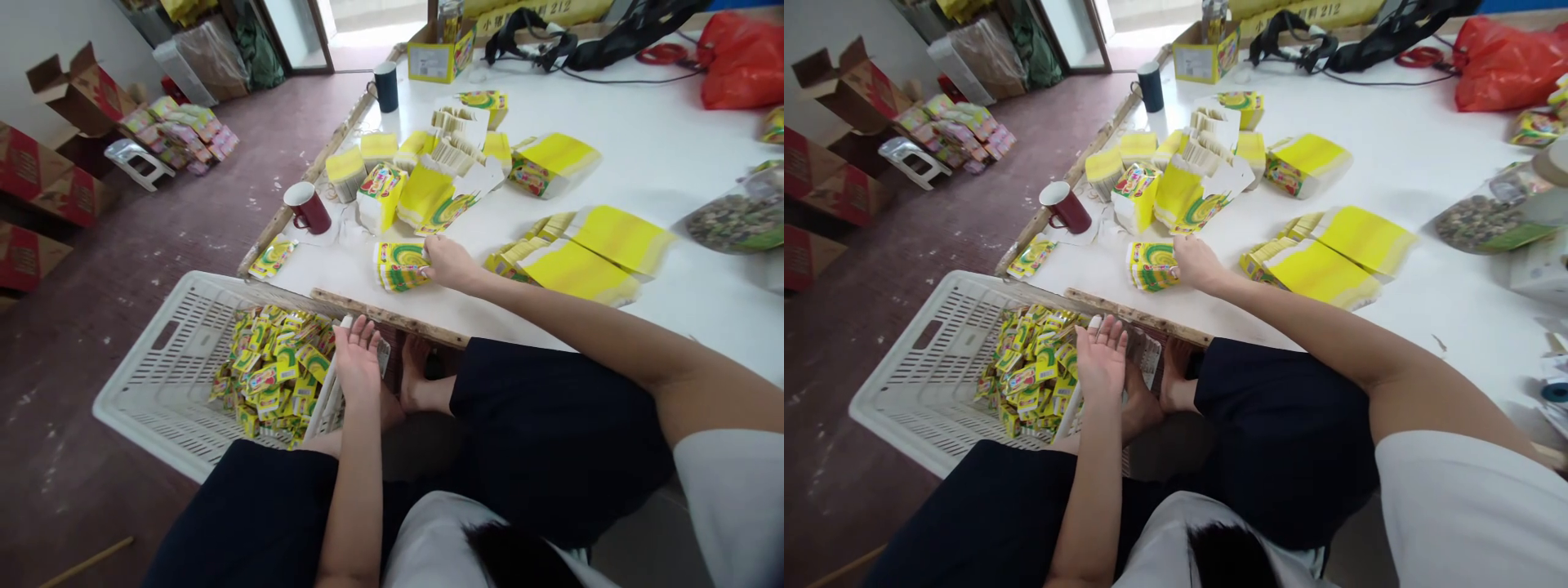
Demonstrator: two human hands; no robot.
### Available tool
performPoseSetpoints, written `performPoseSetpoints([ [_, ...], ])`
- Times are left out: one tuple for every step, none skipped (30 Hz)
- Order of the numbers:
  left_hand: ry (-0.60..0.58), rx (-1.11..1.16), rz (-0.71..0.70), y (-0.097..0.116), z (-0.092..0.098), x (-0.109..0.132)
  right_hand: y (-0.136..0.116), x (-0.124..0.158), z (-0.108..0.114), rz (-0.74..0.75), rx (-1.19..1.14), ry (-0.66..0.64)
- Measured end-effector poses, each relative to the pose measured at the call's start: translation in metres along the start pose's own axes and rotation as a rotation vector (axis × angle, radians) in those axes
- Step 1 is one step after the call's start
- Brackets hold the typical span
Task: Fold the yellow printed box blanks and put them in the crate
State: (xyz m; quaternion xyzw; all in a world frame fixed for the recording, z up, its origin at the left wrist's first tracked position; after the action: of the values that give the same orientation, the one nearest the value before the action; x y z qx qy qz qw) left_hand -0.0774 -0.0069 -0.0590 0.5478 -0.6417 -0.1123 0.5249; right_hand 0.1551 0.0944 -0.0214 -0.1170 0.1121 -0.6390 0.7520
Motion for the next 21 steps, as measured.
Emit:
performPoseSetpoints([
  [-0.024,-0.003,0.012,-0.003,-0.004,0.003,-0.002,0.001,0.000,0.007,-0.003,0.003],
  [-0.053,-0.004,0.028,-0.006,-0.008,0.007,-0.005,0.002,0.000,0.014,-0.005,0.006],
  [-0.085,-0.008,0.045,-0.009,-0.011,0.010,-0.007,0.003,0.000,0.022,-0.007,0.011],
  [-0.118,-0.017,0.062,-0.012,-0.014,0.014,-0.009,0.004,0.000,0.030,-0.006,0.018],
  [-0.147,-0.029,0.076,-0.014,-0.017,0.016,-0.010,0.005,0.001,0.036,-0.004,0.029],
  [-0.169,-0.044,0.087,-0.016,-0.018,0.018,-0.010,0.006,0.001,0.037,0.000,0.040],
  [-0.182,-0.059,0.095,-0.017,-0.019,0.020,-0.009,0.006,0.001,0.033,0.005,0.047],
  [-0.188,-0.069,0.099,-0.018,-0.019,0.020,-0.007,0.005,0.001,0.024,0.008,0.050],
  [-0.189,-0.073,0.102,-0.018,-0.019,0.020,-0.004,0.005,0.001,0.011,0.009,0.048],
  [-0.189,-0.075,0.104,-0.019,-0.019,0.020,-0.002,0.004,0.001,-0.003,0.008,0.041],
  [-0.189,-0.075,0.104,-0.019,-0.018,0.019,0.001,0.003,0.000,-0.015,0.005,0.031],
  [-0.191,-0.077,0.104,-0.020,-0.018,0.018,0.003,0.001,0.000,-0.024,-0.002,0.023],
  [-0.195,-0.079,0.105,-0.020,-0.017,0.017,0.005,0.000,0.000,-0.030,-0.010,0.017],
  [-0.200,-0.083,0.107,-0.021,-0.017,0.016,0.006,-0.002,0.001,-0.034,-0.021,0.012],
  [-0.206,-0.086,0.109,-0.023,-0.017,0.016,0.007,-0.003,0.002,-0.034,-0.034,0.008],
  [-0.212,-0.088,0.110,-0.024,-0.017,0.015,0.007,-0.004,0.003,-0.032,-0.049,0.003],
  [-0.218,-0.089,0.110,-0.025,-0.017,0.015,0.006,-0.004,0.004,-0.026,-0.064,-0.002],
  [-0.222,-0.089,0.110,-0.027,-0.018,0.015,0.004,-0.003,0.006,-0.015,-0.081,-0.006],
  [-0.224,-0.090,0.110,-0.028,-0.019,0.014,0.000,-0.002,0.008,0.001,-0.098,-0.010],
  [-0.227,-0.089,0.111,-0.029,-0.020,0.014,-0.005,0.001,0.010,0.022,-0.116,-0.014],
  [-0.238,-0.086,0.115,-0.030,-0.022,0.014,-0.012,0.004,0.013,0.049,-0.135,-0.019],
])
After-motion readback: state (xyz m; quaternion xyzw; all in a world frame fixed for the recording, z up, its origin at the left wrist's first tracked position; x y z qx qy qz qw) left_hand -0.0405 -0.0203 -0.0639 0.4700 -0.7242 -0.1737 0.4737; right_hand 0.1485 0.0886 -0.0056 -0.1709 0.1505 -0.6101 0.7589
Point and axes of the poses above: each hand's wrist, its own x-axis away from the middle knuckle, its own z-axis out of the back of the hand, y = z × x, the point moved 5 cm from there along -x, towards the middle knuckle, and after that the axes turned 8 degrees about z, right-handed, at the moved point
